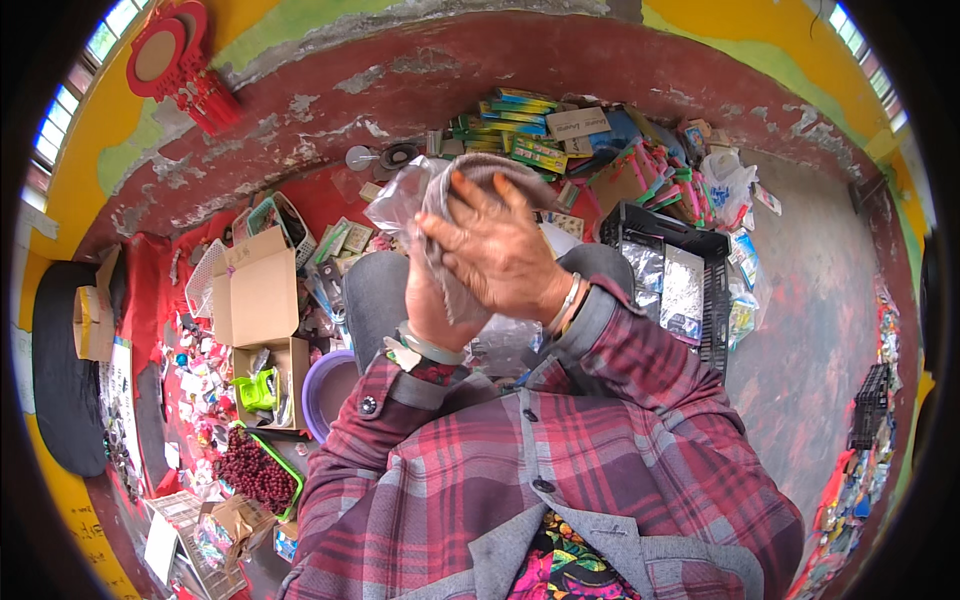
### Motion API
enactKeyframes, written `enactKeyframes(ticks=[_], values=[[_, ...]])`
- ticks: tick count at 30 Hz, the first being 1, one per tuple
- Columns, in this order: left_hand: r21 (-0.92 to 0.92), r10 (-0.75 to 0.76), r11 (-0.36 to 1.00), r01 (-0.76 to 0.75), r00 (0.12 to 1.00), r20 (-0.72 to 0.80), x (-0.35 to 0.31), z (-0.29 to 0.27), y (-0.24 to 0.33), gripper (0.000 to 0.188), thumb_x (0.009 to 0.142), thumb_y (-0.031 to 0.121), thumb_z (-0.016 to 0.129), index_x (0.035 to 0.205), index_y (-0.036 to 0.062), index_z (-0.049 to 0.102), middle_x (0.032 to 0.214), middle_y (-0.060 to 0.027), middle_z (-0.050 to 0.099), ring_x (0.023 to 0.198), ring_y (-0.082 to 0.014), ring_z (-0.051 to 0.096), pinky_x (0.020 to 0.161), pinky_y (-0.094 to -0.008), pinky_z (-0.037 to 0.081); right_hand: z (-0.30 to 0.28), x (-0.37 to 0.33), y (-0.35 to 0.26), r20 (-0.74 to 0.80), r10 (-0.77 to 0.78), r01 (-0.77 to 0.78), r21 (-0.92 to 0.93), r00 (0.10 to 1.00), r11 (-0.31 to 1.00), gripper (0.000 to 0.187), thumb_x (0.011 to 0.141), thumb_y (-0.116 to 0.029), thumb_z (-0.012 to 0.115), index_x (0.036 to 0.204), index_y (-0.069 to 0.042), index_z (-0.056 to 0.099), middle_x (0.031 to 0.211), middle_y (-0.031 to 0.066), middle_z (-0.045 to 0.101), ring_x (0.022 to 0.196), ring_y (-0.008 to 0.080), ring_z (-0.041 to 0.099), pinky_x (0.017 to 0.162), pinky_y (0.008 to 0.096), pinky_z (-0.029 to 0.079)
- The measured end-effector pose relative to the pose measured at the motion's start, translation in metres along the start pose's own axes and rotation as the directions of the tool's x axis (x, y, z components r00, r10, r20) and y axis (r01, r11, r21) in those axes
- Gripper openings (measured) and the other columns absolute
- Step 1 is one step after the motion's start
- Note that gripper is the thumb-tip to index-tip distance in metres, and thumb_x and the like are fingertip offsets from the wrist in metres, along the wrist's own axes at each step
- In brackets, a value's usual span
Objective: The person sits on the floor and handles temporary tattoo sheets, wiping them with a cloth. They then place the sheets into clear plastic bags, seal the bags, and arrange them in a pile.
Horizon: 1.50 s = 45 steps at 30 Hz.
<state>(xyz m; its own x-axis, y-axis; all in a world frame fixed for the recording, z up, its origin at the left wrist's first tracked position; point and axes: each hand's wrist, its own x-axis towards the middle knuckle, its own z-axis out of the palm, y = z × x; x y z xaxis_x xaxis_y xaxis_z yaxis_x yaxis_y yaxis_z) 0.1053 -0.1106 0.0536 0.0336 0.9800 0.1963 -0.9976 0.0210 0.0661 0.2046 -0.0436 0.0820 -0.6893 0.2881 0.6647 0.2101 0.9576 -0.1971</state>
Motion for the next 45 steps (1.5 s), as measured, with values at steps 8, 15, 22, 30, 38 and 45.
enactKeyframes(ticks=[8, 15, 22, 30, 38, 45], values=[[0.169, 0.048, 0.985, -0.038, 0.998, -0.051, -0.001, 0.018, 0.005, 0.076, 0.09, 0.062, 0.024, 0.142, 0.0069, 0.025, 0.143, -0.0105, 0.032, 0.13, -0.0265, 0.032, 0.108, -0.0406, 0.023, 0.015, -0.024, 0.018, -0.227, 0.279, -0.21, 0.287, 0.933, 0.935, 0.044, 0.086, -0.015, 0.052, 0.129, -0.008, 0.047, 0.127, 0.0175, 0.05, 0.127, 0.0325, 0.038, 0.107, 0.0468, 0.021], [0.03, 0.043, 0.999, -0.044, 0.999, 0.025, -0.001, -0.002, 0.008, 0.067, 0.091, 0.056, 0.036, 0.136, 0.0062, 0.034, 0.137, -0.0132, 0.04, 0.127, -0.0256, 0.036, 0.107, -0.043, 0.027, 0.01, -0.008, 0.001, -0.007, 0.065, -0.065, 0.049, 0.998, 0.997, 0.044, 0.084, -0.016, 0.055, 0.127, -0.012, 0.051, 0.13, 0.0162, 0.048, 0.129, 0.0298, 0.036, 0.107, 0.0471, 0.019], [0.445, -0.061, 0.895, 0.022, 0.995, 0.074, 0.0, 0.004, 0.006, 0.087, 0.08, 0.049, 0.06, 0.143, 0.0054, 0.018, 0.143, -0.0115, 0.028, 0.131, -0.0274, 0.031, 0.107, -0.0471, 0.024, 0.003, 0.0, 0.04, -0.09, 0.399, -0.343, 0.363, 0.912, 0.866, 0.029, 0.093, -0.02, 0.046, 0.115, -0.005, 0.056, 0.112, 0.0144, 0.059, 0.105, 0.0292, 0.055, 0.089, 0.0328, 0.043], [0.345, 0.086, 0.936, -0.068, 0.996, -0.038, 0.001, 0.005, 0.018, 0.053, 0.09, 0.024, 0.051, 0.136, 0.0058, 0.033, 0.122, -0.0222, 0.051, 0.118, -0.0351, 0.047, 0.101, -0.0541, 0.033, 0.026, -0.042, 0.081, -0.024, 0.691, -0.529, 0.623, 0.723, 0.576, 0.029, 0.094, -0.028, 0.046, 0.098, -0.001, 0.058, 0.081, 0.0155, 0.063, 0.072, 0.0295, 0.06, 0.065, 0.0351, 0.045], [0.137, -0.007, 0.99, -0.03, 0.967, 0.256, -0.012, -0.015, 0.084, 0.057, 0.089, 0.034, 0.043, 0.141, 0.0152, 0.028, 0.138, -0.0214, 0.037, 0.13, -0.0384, 0.031, 0.102, -0.0585, 0.028, -0.02, -0.05, 0.085, 0.337, 0.777, -0.239, 0.94, 0.532, -0.244, 0.021, 0.087, -0.016, 0.056, 0.103, -0.002, 0.054, 0.097, 0.0097, 0.06, 0.086, 0.0138, 0.06, 0.066, 0.0256, 0.05], [0.196, -0.095, 0.98, 0.019, 0.918, 0.386, -0.017, -0.031, 0.081, 0.064, 0.088, 0.048, 0.039, 0.14, 0.0124, 0.026, 0.136, -0.0353, 0.026, 0.123, -0.0488, 0.033, 0.085, -0.0559, 0.044, -0.024, -0.026, 0.049, 0.675, 0.316, -0.561, 0.734, 0.667, -0.382, 0.057, 0.088, -0.047, 0.052, 0.117, 0.003, 0.052, 0.106, 0.0127, 0.06, 0.061, 0.0078, 0.056, 0.048, 0.0191, 0.044]])
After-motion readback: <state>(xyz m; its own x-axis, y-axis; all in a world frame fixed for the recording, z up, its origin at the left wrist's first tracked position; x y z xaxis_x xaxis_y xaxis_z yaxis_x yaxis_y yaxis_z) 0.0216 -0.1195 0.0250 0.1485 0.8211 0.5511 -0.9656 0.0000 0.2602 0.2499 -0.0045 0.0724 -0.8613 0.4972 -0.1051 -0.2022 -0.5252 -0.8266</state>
